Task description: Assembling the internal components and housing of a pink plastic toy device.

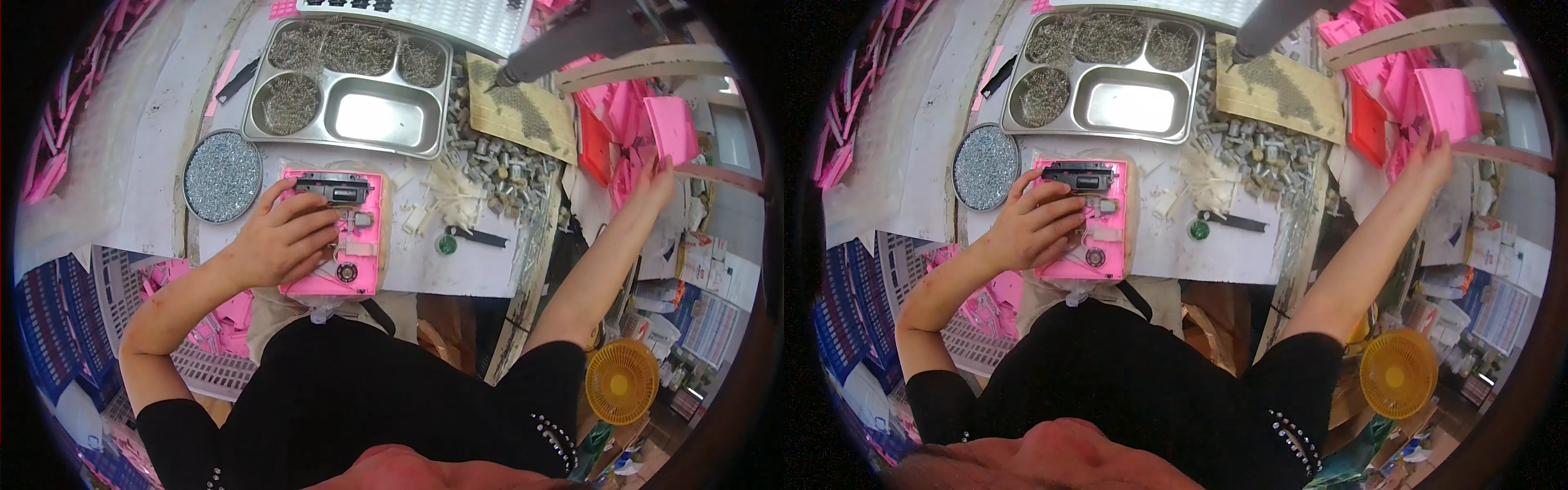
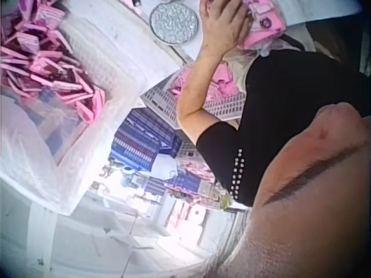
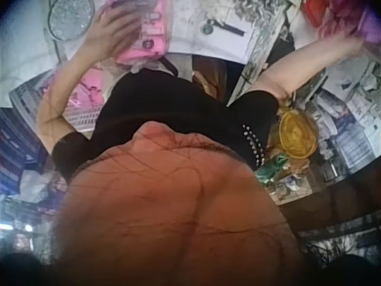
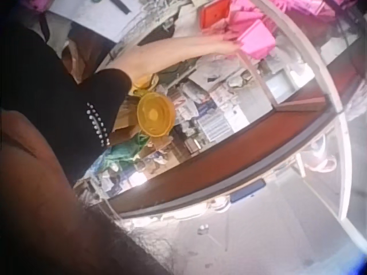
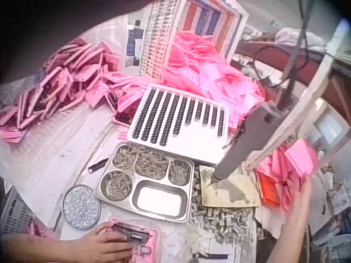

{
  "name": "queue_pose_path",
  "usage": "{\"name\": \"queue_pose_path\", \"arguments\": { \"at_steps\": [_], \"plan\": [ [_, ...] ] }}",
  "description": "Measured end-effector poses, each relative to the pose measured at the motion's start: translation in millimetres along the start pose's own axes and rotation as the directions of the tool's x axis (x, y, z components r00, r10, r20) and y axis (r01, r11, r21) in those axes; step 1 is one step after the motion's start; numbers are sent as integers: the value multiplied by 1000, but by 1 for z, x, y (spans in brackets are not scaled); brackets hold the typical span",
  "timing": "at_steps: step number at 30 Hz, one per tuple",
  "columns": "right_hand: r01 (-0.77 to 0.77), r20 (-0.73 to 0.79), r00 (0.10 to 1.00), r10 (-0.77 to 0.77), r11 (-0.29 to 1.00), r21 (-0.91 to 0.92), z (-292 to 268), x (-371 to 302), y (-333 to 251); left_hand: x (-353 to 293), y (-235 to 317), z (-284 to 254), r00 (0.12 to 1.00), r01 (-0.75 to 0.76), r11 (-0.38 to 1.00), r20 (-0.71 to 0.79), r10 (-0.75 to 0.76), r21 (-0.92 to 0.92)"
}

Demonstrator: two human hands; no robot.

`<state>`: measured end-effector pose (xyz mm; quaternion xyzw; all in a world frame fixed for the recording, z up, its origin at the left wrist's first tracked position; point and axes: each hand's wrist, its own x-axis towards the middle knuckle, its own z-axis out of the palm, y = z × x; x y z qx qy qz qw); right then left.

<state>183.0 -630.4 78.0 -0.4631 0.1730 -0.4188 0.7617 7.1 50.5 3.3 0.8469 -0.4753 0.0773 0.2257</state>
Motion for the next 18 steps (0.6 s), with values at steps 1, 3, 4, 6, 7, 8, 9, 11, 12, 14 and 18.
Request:
{"name": "queue_pose_path", "arguments": {
  "at_steps": [1,3,4,6,7,8,9,11,12,14,18],
  "plan": [
    [19,80,997,-18,1000,-7,-19,-32,-26,0,-2,5,999,-23,1000,-39,22,-12],
    [10,171,985,-7,1000,-13,-34,-131,-55,8,3,-3,995,-42,999,-95,39,-27],
    [-4,182,983,7,1000,-15,-27,-202,-65,8,6,-4,988,10,994,-149,-27,-110],
    [-109,323,937,133,990,-89,-27,-304,-62,4,12,-11,958,124,961,-223,-181,-247],
    [-125,350,921,170,981,-147,-22,-353,-66,15,20,-12,929,136,916,-273,-250,-377],
    [-159,315,926,207,972,-171,-10,-393,-58,18,26,-13,940,99,934,-276,-202,-344],
    [-251,357,890,283,959,-134,-13,-421,-53,23,28,-9,949,45,945,-281,-142,-324],
    [-397,408,821,400,913,-95,-18,-441,-41,32,29,0,969,3,985,-242,-45,-172],
    [-431,414,801,433,896,-106,-16,-442,-40,33,28,8,982,-3,993,-188,-19,-115],
    [-448,433,777,457,885,-128,-12,-441,-41,33,25,23,996,-16,1000,-87,17,4],
    [-394,434,797,420,906,-152,-16,-436,-44,31,28,24,997,15,1000,77,-17,23]
  ]
}}
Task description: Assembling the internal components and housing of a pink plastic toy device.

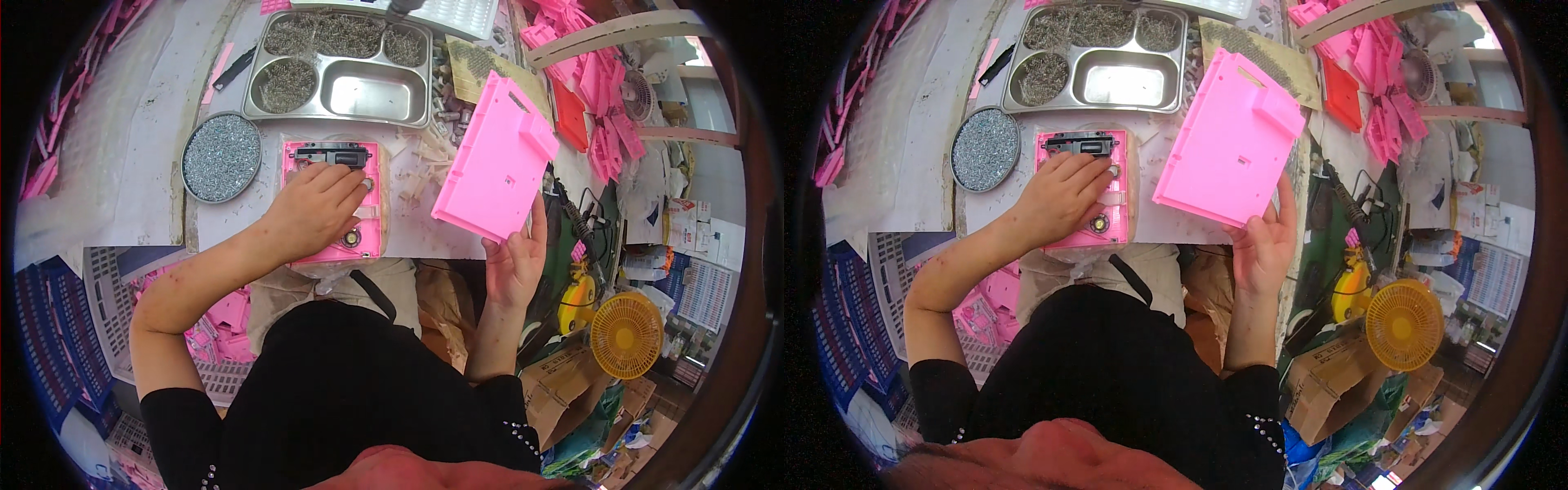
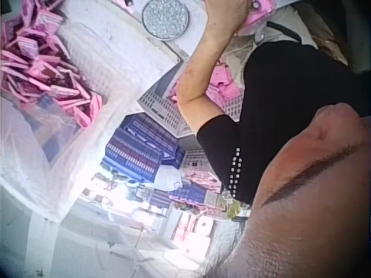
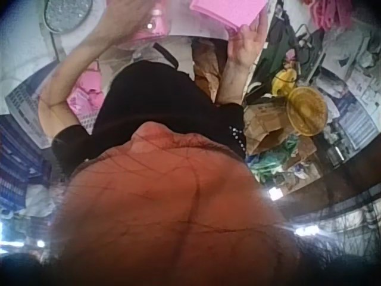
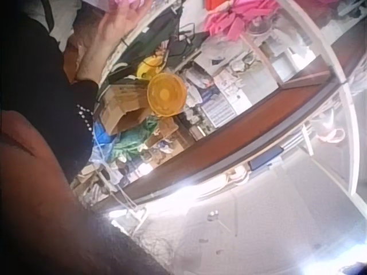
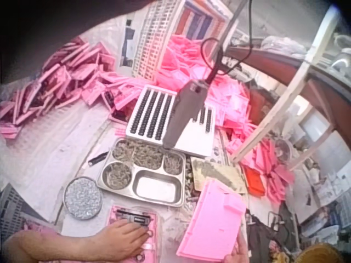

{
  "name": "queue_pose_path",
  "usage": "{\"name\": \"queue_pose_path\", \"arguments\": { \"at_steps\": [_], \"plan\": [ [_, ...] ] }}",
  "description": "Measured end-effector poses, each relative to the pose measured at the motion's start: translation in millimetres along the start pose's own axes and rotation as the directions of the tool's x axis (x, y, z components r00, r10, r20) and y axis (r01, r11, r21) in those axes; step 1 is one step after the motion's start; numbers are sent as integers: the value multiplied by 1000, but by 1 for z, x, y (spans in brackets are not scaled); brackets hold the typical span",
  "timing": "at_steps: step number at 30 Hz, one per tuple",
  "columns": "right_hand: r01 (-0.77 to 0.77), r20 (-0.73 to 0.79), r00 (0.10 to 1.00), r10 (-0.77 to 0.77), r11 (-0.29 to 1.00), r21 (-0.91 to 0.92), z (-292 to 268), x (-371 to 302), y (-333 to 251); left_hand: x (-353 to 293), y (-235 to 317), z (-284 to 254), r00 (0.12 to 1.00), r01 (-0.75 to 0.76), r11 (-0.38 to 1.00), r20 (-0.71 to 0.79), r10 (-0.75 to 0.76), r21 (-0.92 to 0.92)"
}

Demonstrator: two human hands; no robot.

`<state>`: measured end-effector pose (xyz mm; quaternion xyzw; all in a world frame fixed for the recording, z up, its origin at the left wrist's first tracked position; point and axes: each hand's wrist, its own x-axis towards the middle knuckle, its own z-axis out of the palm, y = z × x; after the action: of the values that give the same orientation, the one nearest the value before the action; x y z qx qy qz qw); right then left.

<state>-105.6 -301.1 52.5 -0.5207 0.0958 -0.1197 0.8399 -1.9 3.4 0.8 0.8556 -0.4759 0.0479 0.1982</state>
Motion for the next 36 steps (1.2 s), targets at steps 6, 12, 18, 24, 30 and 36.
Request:
{"name": "queue_pose_path", "arguments": {
  "at_steps": [6,12,18,24,30,36],
  "plan": [
    [-65,-1,998,65,998,16,-1,2,15,-5,5,9,999,34,999,19,-34,23],
    [-111,59,992,110,994,21,20,2,26,-12,-12,-21,923,40,984,-372,-104,-176],
    [-162,222,959,174,984,-71,80,20,58,8,10,-54,790,150,151,26,-612,-977],
    [222,361,927,99,630,-744,68,8,58,-11,12,-56,794,436,662,-85,-602,-610],
    [284,418,892,176,502,-817,50,-16,83,-44,17,-22,807,496,759,-99,-582,-423],
    [221,415,868,272,538,-814,51,-16,78,-53,20,-15,761,535,679,-61,-645,-503]
  ]
}}
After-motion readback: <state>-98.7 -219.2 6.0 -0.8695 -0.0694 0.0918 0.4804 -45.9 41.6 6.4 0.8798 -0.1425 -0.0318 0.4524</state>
